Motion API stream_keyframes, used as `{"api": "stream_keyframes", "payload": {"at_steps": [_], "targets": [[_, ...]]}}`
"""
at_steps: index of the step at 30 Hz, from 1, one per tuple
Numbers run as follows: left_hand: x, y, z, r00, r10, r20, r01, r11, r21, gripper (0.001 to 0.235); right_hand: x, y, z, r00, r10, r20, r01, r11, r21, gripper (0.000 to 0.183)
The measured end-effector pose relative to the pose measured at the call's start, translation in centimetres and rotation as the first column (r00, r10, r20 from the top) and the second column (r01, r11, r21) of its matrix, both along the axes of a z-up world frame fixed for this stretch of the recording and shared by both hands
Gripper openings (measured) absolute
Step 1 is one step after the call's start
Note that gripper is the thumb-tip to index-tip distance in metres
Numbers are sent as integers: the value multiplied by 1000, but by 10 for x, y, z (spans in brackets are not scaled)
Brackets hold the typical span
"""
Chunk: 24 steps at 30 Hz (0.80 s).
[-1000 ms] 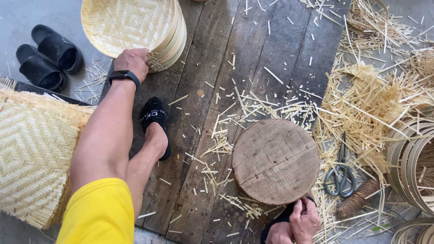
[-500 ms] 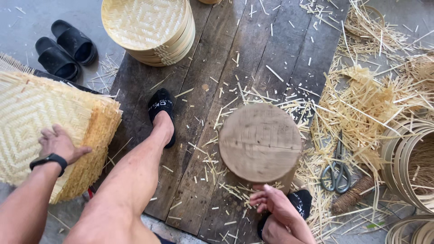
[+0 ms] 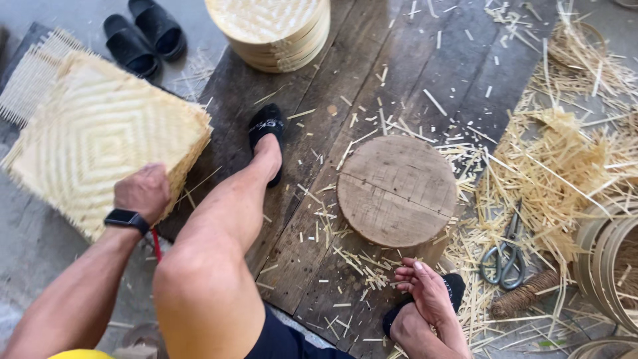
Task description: The person sits on the floor and repeatedly assembles round bamboo trays. They place a circular bamboo frame onto a square woven mat, press it down, flip it over, and trim the excess matting with shears. The finished trays are stacked nearby.
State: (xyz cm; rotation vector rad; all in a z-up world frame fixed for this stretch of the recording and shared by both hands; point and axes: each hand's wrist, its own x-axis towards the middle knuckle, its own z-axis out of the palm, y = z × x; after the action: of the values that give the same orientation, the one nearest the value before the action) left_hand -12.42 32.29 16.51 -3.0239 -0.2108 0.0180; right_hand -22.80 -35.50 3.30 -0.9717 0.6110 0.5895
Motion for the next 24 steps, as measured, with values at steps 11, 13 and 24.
{"api": "stream_keyframes", "payload": {"at_steps": [11,13,24], "targets": [[54,-68,231,963,114,244,-139,986,87,16,-10,-15,-13,998,-44,44,45,999,-20,39],[66,-114,280,962,-174,211,164,984,66,13,-10,-14,-14,994,-73,77,74,997,-12,38],[39,-403,72,133,-984,119,975,108,-192,26,64,-26,75,908,-374,192,359,927,106,48]]}}
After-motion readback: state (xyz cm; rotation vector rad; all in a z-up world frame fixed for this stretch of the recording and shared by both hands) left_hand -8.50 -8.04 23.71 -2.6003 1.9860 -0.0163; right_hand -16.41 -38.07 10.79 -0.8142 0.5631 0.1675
